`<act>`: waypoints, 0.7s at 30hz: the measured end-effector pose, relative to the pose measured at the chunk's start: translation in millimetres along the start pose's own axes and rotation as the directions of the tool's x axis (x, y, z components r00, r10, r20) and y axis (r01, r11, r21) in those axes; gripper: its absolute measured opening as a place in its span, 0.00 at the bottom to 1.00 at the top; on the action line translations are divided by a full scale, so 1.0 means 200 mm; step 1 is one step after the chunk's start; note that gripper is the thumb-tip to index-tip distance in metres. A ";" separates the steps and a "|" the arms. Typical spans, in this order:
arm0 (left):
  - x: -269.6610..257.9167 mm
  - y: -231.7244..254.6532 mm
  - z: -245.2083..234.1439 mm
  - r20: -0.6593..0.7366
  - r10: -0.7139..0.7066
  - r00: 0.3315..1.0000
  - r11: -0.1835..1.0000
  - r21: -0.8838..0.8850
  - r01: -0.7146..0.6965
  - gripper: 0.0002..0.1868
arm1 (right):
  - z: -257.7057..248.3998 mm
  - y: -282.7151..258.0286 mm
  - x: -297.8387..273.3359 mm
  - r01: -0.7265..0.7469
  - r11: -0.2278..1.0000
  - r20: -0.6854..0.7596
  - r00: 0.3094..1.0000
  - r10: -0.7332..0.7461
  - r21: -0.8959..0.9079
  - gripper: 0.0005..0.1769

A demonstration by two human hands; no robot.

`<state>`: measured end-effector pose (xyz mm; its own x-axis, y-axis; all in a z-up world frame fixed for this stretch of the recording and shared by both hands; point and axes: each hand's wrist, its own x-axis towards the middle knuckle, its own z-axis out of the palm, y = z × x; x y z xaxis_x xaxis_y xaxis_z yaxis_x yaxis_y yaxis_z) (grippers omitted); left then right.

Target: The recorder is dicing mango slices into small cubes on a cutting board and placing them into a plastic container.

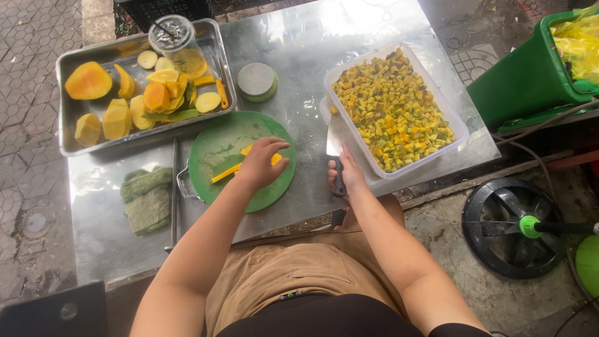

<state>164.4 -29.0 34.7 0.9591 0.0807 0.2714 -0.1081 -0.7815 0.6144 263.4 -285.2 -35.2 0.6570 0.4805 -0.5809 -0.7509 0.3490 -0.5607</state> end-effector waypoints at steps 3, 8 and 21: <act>0.29 -0.05 0.20 0.103 0.020 0.995 1.000 -0.018 -0.018 0.22 | 0.03 0.00 0.04 0.018 0.999 -0.065 0.998 -0.020 -0.034 0.32; 0.71 -0.18 0.56 0.184 -0.199 0.963 0.975 -0.062 0.213 0.26 | -0.04 0.03 0.13 0.043 0.999 -0.001 0.999 -0.043 -0.009 0.31; 0.88 -0.13 0.73 0.219 -0.404 0.888 0.879 -0.177 0.443 0.22 | -0.02 -0.06 0.14 0.055 0.976 0.101 0.994 -0.035 -0.208 0.36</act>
<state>373.8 -84.0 -41.9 0.9529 0.2519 -0.1691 0.2836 -0.5417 0.7913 290.8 -279.1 -48.0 0.6728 0.5467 -0.4985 -0.6829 0.1997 -0.7027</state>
